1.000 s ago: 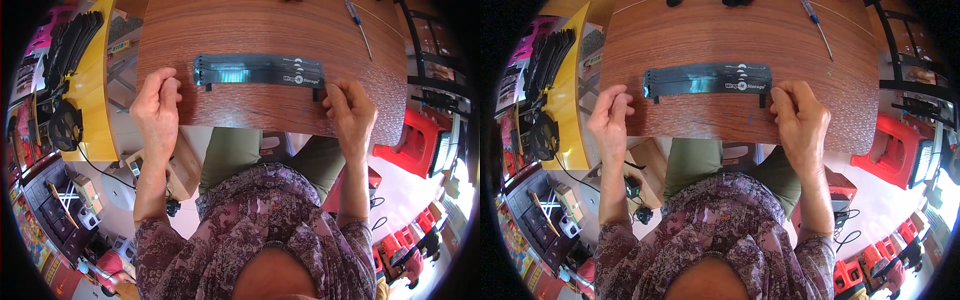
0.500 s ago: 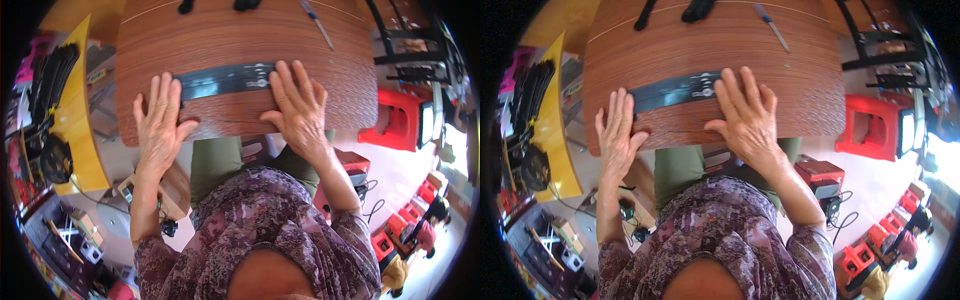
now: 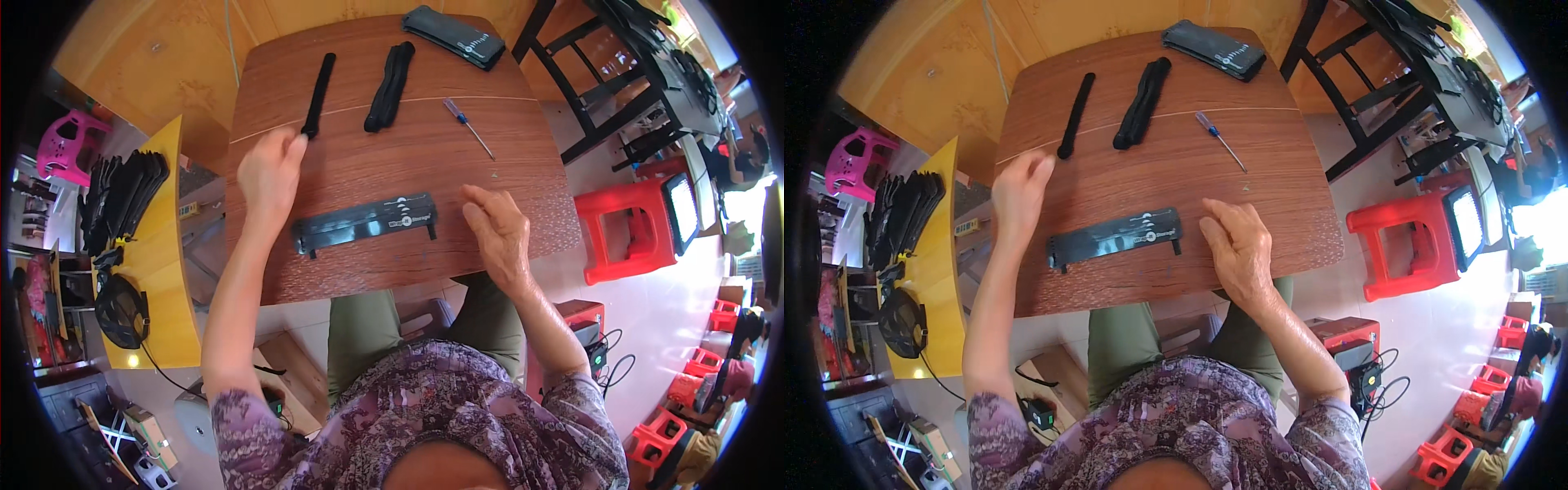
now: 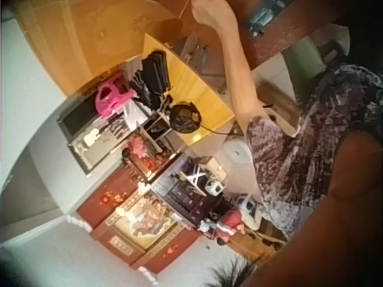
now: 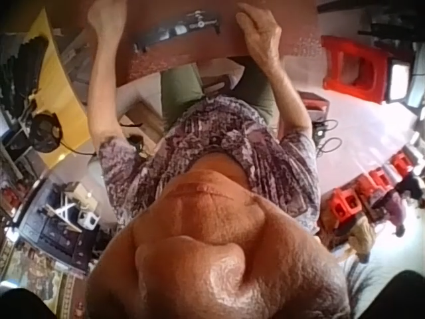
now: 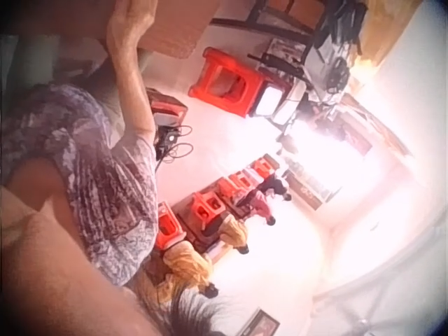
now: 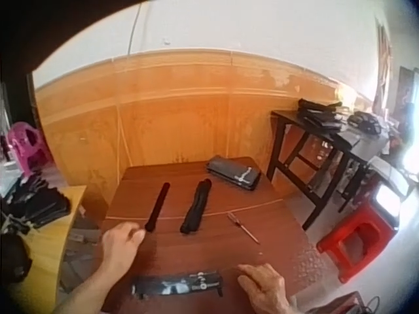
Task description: The person is assembling storage straps by threading plastic fasteners through holes in the straps.
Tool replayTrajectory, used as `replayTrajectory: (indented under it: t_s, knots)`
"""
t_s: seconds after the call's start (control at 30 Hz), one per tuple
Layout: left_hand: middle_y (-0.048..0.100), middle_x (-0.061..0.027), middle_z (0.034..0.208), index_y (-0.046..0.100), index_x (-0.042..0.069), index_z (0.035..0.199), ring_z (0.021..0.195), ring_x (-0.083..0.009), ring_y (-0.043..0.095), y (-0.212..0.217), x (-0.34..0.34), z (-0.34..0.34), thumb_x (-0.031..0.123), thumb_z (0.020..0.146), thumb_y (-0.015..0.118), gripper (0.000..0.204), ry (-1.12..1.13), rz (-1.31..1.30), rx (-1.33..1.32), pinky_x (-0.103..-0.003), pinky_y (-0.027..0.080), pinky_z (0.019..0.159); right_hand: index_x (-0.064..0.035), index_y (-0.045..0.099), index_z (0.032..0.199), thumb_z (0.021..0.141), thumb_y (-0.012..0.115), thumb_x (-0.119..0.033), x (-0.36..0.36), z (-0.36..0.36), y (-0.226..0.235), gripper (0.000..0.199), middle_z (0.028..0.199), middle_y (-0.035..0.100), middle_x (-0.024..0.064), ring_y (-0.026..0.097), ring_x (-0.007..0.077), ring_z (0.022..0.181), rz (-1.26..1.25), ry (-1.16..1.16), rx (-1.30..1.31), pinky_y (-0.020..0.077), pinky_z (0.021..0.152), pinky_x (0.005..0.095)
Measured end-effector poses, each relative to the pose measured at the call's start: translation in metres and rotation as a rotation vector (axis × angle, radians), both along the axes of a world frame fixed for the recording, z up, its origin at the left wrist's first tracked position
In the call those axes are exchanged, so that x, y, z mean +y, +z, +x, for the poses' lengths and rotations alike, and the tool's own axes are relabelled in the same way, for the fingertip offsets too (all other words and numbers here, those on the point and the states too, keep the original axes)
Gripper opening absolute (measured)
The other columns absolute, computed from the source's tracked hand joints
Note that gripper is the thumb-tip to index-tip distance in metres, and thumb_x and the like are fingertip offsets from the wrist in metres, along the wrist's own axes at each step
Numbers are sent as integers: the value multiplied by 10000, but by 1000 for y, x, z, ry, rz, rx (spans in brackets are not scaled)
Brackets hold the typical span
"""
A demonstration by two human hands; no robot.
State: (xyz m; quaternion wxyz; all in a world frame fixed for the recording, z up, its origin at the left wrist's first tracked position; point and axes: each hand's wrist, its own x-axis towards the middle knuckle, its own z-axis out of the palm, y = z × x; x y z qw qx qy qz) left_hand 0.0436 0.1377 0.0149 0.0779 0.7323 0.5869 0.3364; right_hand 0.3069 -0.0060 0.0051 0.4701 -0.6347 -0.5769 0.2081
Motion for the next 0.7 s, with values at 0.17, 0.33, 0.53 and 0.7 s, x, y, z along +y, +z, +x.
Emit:
replayTrajectory:
  t_s: [0.17, 0.33, 0.53, 0.7]
  knots:
    - [641, -175, 844, 639, 25, 881, 852, -324, 618, 2, 90, 42, 296, 750, 662, 301, 228, -146, 420, -412, 479, 712, 23, 615, 953, 738, 628, -23, -4, 1, -3, 220, 891, 628, 159, 566, 301, 787, 79, 74, -151, 464, 691, 356]
    - [644, -210, 916, 650, 12, 847, 870, -295, 640, 0, 124, 43, 213, 635, 750, 309, 166, -483, 375, -383, 502, 717, 12, 614, 916, 719, 634, -20, 14, 26, 2, 200, 849, 617, 154, 553, 319, 776, 177, 12, -317, 454, 674, 377]
    - [578, -65, 628, 600, 20, 689, 473, -146, 520, -11, 102, 12, 186, 636, 743, 225, -4, -830, -541, -289, 415, 422, -26, 591, 819, 719, 662, -149, 86, 55, -16, 173, 797, 583, 148, 522, 328, 777, 178, -145, -702, 428, 681, 411]
    - [574, -59, 640, 618, -25, 792, 504, -144, 535, -1, 28, 5, 129, 721, 688, 183, -210, -908, -1009, -258, 439, 459, -14, 618, 815, 759, 628, -239, 121, 48, -24, 232, 821, 594, 155, 522, 330, 859, 45, -144, -826, 433, 741, 420]
